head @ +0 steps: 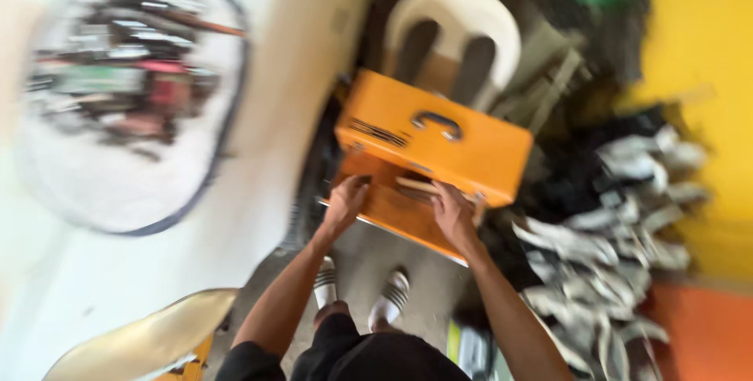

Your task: The person repeatedly picks up various tools from a cloth on the hood of a white car and places them into an open orange toolbox drawer. The person handles wrenches, screwdrivers, and other hand tools one at a time, moving them from the car hood to the toolbox.

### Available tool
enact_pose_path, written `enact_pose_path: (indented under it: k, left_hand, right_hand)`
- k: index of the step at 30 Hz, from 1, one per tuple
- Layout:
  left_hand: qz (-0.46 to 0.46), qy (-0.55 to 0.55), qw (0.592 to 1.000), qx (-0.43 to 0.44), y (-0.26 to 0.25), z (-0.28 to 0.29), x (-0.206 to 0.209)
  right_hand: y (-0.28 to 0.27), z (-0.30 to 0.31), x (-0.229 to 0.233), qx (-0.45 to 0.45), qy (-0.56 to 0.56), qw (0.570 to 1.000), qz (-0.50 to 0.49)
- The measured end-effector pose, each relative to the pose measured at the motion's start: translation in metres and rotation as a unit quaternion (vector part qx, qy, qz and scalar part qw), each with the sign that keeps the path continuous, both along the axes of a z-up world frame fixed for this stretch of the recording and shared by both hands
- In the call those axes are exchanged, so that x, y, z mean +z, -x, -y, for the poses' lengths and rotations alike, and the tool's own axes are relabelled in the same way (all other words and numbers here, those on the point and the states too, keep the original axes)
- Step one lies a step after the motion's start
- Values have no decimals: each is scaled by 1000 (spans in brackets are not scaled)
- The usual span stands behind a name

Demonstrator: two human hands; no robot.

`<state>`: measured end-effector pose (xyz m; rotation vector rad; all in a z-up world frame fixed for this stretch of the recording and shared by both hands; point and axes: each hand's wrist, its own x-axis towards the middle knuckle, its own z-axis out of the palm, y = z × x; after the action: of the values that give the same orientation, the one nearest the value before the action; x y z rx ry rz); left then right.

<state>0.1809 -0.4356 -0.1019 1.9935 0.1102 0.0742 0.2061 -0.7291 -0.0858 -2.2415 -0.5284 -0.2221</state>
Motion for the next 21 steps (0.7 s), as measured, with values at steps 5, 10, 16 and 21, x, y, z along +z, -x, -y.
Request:
enact_pose_path:
  k: [5,10,16,21]
  left_hand:
    - [49,55,995,72,15,-84,85]
    - [92,-1,983,157,42,-195,126]
    - [86,42,961,258,70,-329,137]
    - [105,-14,957,271,76,-397,124]
  right_hand:
    - [-21,-101,87,88,0,996,0]
    - [-26,-209,138,170,39,984,-28]
    - [-16,-346,156,277,40,959,35]
    - [9,-441,162,340,40,939,35]
